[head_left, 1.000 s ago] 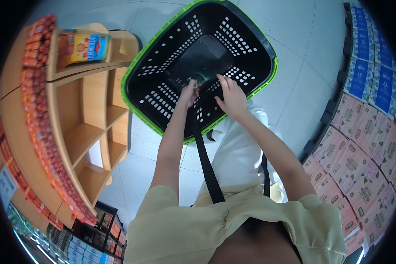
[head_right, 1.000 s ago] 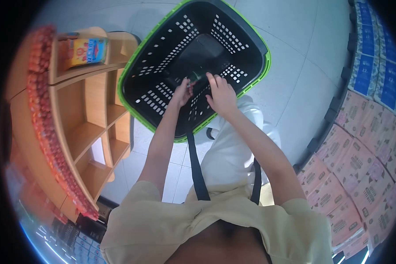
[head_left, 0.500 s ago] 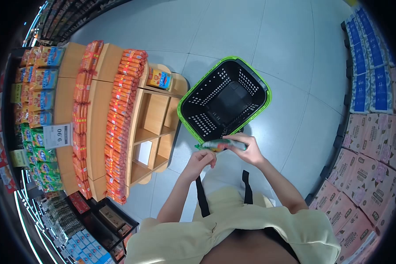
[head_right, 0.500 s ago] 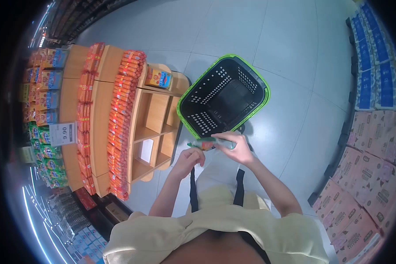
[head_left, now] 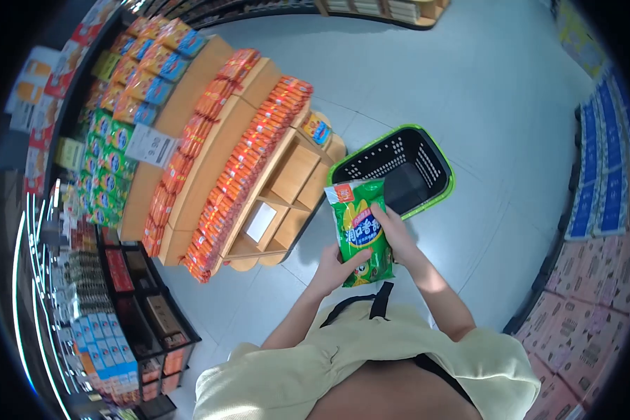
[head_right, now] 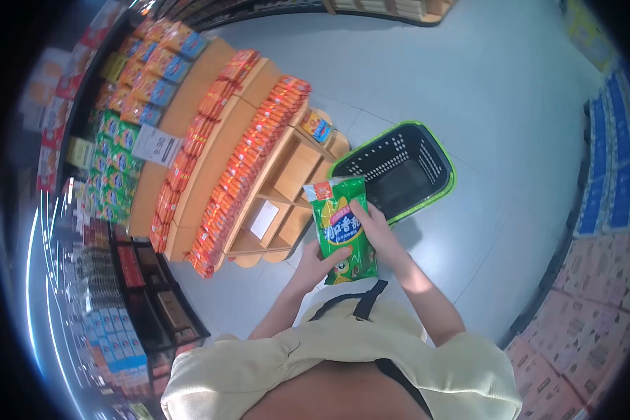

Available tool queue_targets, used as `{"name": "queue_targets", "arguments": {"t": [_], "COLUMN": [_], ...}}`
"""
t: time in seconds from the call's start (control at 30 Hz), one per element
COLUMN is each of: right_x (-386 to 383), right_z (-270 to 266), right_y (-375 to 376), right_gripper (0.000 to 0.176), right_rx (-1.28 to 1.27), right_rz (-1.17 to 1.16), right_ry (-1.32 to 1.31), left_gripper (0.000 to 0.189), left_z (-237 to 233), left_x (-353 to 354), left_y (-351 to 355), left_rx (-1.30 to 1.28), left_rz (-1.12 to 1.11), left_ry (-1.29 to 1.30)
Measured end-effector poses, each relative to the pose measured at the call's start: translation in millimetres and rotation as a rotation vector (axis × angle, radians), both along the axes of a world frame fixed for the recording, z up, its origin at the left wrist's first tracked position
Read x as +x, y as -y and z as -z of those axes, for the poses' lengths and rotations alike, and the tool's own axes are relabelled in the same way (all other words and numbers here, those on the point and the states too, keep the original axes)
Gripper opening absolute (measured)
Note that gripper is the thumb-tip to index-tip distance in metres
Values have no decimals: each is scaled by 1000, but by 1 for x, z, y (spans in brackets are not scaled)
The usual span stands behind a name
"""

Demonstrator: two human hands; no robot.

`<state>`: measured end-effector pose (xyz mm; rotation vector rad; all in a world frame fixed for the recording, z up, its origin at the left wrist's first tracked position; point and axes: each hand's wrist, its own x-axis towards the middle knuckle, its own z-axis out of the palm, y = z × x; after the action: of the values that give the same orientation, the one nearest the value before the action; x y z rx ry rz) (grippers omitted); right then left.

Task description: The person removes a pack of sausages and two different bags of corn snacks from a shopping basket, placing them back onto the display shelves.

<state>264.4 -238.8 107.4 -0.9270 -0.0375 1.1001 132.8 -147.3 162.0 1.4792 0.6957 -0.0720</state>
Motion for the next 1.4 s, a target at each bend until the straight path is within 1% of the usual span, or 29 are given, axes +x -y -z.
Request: {"name": "queue_targets", "arguments": {"t": [0.03, 0.07, 0.1, 0.13, 0.17, 0.2, 0.23, 0.27, 0.33, 0.37, 0.4, 0.43, 0.47, 0.53, 0.57, 0.6, 0.67, 0.7, 0.8, 0.87, 0.93, 0.97, 1.0, 1.07, 1.1, 1.2, 1.27, 1.33, 1.4], "right_x": [-17, -34, -51, -65, -78, -91, -104, -115, -133, -144, -157, -170, -182, -206, -215, -222, -233, -237, -232, -223, -213, -204, -198, -189, -186, -180, -178, -183, -192], "right_z": [-10, -18, -19, -18, -15, -8, 3, 9, 1, -2, -2, 0, 1, 4, 4, 2, -2, -14, -18, -25, -31, -30, -26, -19, -20, -28, -35, -35, -42], "right_y": [-2, -4, -9, -16, -23, -32, -43, -57, -90, -106, -123, -139, -157, -193, -212, -232, -262, -277, -321, -349, -377, -392, -407, -437, -449, -484, -508, -528, -544], "right_gripper": [38, 41, 41, 42, 43, 43, 43, 44, 44, 43, 43, 43, 43, 41, 39, 39, 36, 37, 36, 37, 40, 44, 44, 49, 56, 59, 61, 61, 63], "right_rx": [55, 100, 103, 115, 120, 116, 76, 43, 23, -6, -1, -4, -9, -6, -6, -3, 1, 13, 47, 50, 160, 191, 196, 285, 262, 344, 381, 425, 456], "right_rz": [-59, -122, -188, -205, -222, -284, -301, -311, -444, -524, -555, -653, -747, -807, -844, -853, -866, -829, -880, -919, -945, -998, -1016, -1028, -1062, -1078, -1119, -1104, -1126], "right_ry": [-124, -255, -234, -325, -418, -399, -281, -160, -121, -107, -79, -46, -12, 36, 48, 70, 254, 280, 371, 410, 440, 410, 408, 588, 548, 589, 583, 703, 649], "left_gripper": [38, 38, 38, 38, 38, 38, 42, 42, 50, 50, 51, 53, 53, 52, 52, 52, 50, 52, 54, 55, 56, 60, 60, 59, 58, 59, 58, 56, 57], "left_z": [-1, 0, 0, -4, -8, -14, -33, -30, -14, -7, -1, 6, 12, 15, 12, 13, 17, 11, 6, 4, 7, 16, 15, 6, 5, -4, -14, -19, -19], "left_x": [-13, -29, -45, -59, -74, -89, -100, -115, -145, -162, -176, -187, -199, -228, -242, -252, -266, -270, -273, -268, -259, -257, -252, -243, -241, -243, -239, -239, -247], "left_y": [-5, -13, -21, -29, -37, -46, -57, -67, -86, -98, -112, -126, -140, -172, -186, -202, -229, -242, -276, -299, -317, -328, -336, -352, -360, -386, -400, -412, -422], "left_rx": [12, 53, 93, 105, 146, 188, 120, 129, 154, 166, 125, 81, 89, 116, 97, 102, 98, 179, 247, 284, 371, 383, 388, 360, 350, 336, 325, 328, 332], "left_rz": [-62, -39, -17, -82, -69, -53, -56, -109, -336, -371, -478, -580, -603, -692, -692, -702, -694, -659, -649, -653, -694, -701, -719, -824, -849, -818, -875, -929, -963], "left_ry": [28, -14, -59, -38, 17, 68, -77, -58, 258, 277, 322, 375, 409, 366, 280, 300, 338, 349, 450, 449, 515, 496, 492, 543, 525, 469, 497, 561, 558]}}
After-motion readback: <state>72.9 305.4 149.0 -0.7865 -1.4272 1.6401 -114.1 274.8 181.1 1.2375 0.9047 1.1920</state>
